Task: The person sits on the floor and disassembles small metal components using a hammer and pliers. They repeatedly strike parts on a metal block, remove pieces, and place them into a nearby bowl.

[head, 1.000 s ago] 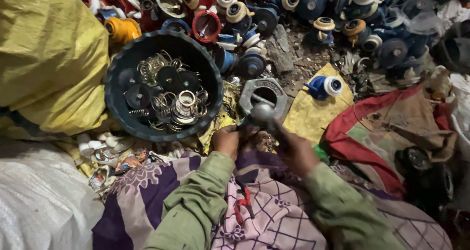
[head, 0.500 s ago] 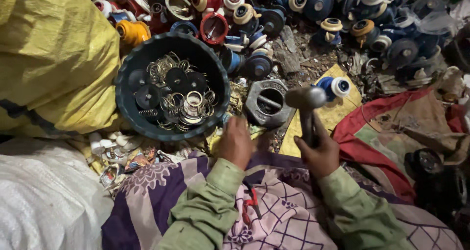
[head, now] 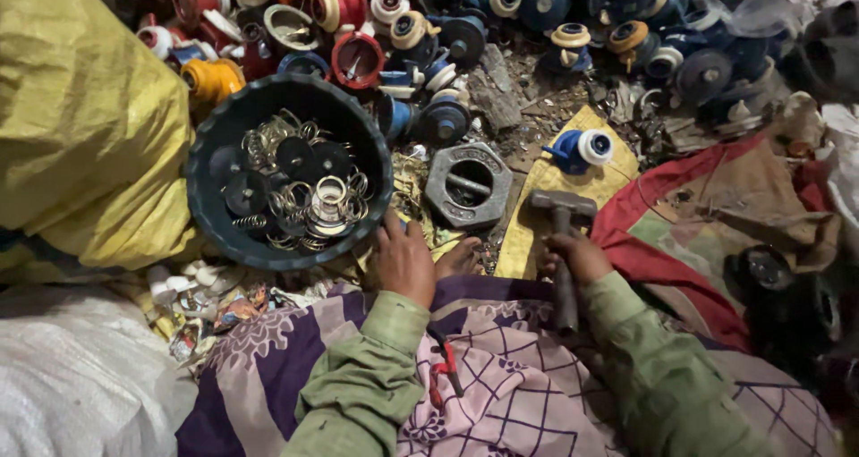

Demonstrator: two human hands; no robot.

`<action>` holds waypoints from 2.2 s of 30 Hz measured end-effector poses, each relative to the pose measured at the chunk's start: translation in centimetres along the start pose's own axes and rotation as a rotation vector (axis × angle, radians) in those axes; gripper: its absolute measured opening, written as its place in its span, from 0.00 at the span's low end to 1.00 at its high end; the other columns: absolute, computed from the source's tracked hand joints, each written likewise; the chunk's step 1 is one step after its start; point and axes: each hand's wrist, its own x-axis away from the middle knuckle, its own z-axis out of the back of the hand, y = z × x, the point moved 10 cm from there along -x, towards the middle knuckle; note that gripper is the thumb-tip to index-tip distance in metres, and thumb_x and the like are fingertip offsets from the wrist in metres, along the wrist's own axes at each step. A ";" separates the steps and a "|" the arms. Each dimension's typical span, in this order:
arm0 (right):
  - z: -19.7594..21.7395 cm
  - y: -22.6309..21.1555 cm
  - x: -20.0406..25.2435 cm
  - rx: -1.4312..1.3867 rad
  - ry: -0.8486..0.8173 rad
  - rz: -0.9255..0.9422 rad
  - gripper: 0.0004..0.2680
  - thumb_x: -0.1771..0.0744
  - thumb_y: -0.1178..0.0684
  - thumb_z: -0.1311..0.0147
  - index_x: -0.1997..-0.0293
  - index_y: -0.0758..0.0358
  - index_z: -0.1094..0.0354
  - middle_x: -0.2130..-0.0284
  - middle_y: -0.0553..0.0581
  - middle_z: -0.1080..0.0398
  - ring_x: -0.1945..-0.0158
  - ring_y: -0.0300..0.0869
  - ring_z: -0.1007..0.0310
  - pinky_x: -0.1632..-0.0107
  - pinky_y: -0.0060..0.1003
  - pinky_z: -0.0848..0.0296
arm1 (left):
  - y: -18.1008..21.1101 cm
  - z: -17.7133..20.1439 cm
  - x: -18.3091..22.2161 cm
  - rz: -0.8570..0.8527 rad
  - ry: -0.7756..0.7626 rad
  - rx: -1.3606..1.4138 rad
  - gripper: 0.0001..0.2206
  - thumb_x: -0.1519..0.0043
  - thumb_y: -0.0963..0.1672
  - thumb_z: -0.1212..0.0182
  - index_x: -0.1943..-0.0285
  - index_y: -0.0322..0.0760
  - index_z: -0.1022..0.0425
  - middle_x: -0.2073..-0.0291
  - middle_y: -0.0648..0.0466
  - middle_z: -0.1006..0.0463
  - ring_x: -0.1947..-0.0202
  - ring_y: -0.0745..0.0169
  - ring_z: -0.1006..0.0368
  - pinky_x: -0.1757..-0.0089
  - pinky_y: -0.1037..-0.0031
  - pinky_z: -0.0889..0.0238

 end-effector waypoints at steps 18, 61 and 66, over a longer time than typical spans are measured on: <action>-2.6 -1.0 2.7 -0.002 0.127 -0.034 0.04 0.34 0.60 0.51 0.57 0.63 0.38 0.77 0.51 0.37 0.79 0.34 0.39 0.76 0.30 0.38 | 1.5 1.1 -0.3 -0.067 -0.047 0.280 0.23 0.51 0.52 0.26 0.58 0.30 0.25 0.58 0.38 0.28 0.57 0.34 0.29 0.61 0.50 0.33; -21.8 -8.0 13.5 1.410 0.062 0.909 0.29 0.40 0.61 0.43 0.27 0.56 0.40 0.72 0.65 0.28 0.71 0.57 0.26 0.64 0.49 0.27 | -3.2 -15.0 1.8 0.651 -0.292 1.660 0.11 0.39 0.42 0.35 0.54 0.25 0.18 0.65 0.55 0.16 0.68 0.71 0.26 0.62 0.77 0.33; -21.4 -11.2 18.2 1.259 0.284 1.163 0.21 0.35 0.56 0.38 0.34 0.56 0.37 0.69 0.67 0.29 0.69 0.54 0.23 0.64 0.44 0.26 | -3.4 -16.4 2.7 0.721 -0.349 1.623 0.11 0.37 0.43 0.35 0.59 0.23 0.19 0.69 0.54 0.19 0.71 0.69 0.28 0.65 0.75 0.35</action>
